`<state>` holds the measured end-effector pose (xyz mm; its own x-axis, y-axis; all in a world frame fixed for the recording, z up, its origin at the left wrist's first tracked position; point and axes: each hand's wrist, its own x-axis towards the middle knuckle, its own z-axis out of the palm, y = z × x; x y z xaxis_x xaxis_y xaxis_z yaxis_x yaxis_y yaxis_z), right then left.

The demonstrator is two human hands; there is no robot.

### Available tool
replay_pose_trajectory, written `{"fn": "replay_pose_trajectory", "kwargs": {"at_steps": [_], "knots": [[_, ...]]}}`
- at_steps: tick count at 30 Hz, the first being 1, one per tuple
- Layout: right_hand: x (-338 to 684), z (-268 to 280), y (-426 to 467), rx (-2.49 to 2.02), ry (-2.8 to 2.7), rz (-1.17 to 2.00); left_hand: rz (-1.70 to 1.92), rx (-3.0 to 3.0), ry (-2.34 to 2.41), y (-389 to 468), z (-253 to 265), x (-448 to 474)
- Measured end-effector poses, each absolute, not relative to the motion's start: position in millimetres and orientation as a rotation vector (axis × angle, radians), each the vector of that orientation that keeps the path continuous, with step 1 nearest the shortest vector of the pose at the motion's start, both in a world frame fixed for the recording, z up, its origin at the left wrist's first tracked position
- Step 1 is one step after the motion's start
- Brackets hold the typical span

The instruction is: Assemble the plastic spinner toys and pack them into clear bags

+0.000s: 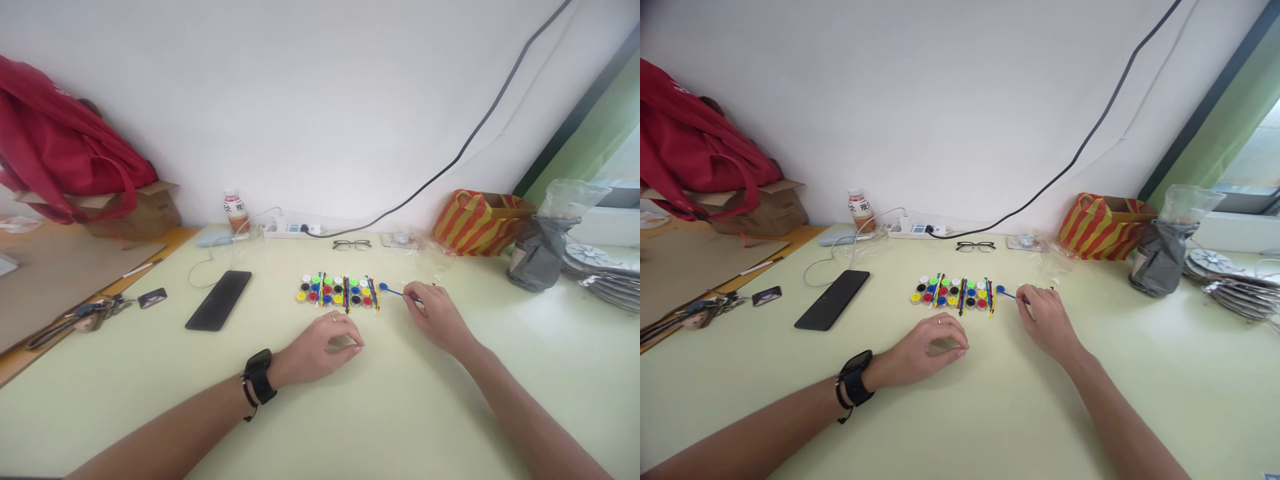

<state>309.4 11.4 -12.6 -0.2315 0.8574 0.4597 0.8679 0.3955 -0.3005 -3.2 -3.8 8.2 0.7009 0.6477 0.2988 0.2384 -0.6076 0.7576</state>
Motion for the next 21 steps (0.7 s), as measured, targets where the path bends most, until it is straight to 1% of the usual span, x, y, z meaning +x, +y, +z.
{"fn": "replay_pose_trajectory", "kwargs": {"at_steps": [3,8,11,17,21], "knots": [[305.3,-16.5,13.0,-1.521,-2.08,0.059,0.729,2.204,0.673,-4.0,8.9,-3.1],[296.8,-20.7,15.1,-1.454,-2.076,0.169,0.737,2.203,0.66,-4.1,7.7,-3.1],[294.1,-19.8,14.2,-1.425,-2.048,0.167,0.731,2.201,0.668,-4.0,7.4,-3.0],[303.6,-22.2,16.5,-1.441,-1.814,0.124,0.706,2.215,0.656,-4.3,8.9,-3.5],[307.2,-28.4,23.6,-1.478,-1.81,0.121,0.694,2.229,0.669,-4.1,8.8,-3.0]]}}
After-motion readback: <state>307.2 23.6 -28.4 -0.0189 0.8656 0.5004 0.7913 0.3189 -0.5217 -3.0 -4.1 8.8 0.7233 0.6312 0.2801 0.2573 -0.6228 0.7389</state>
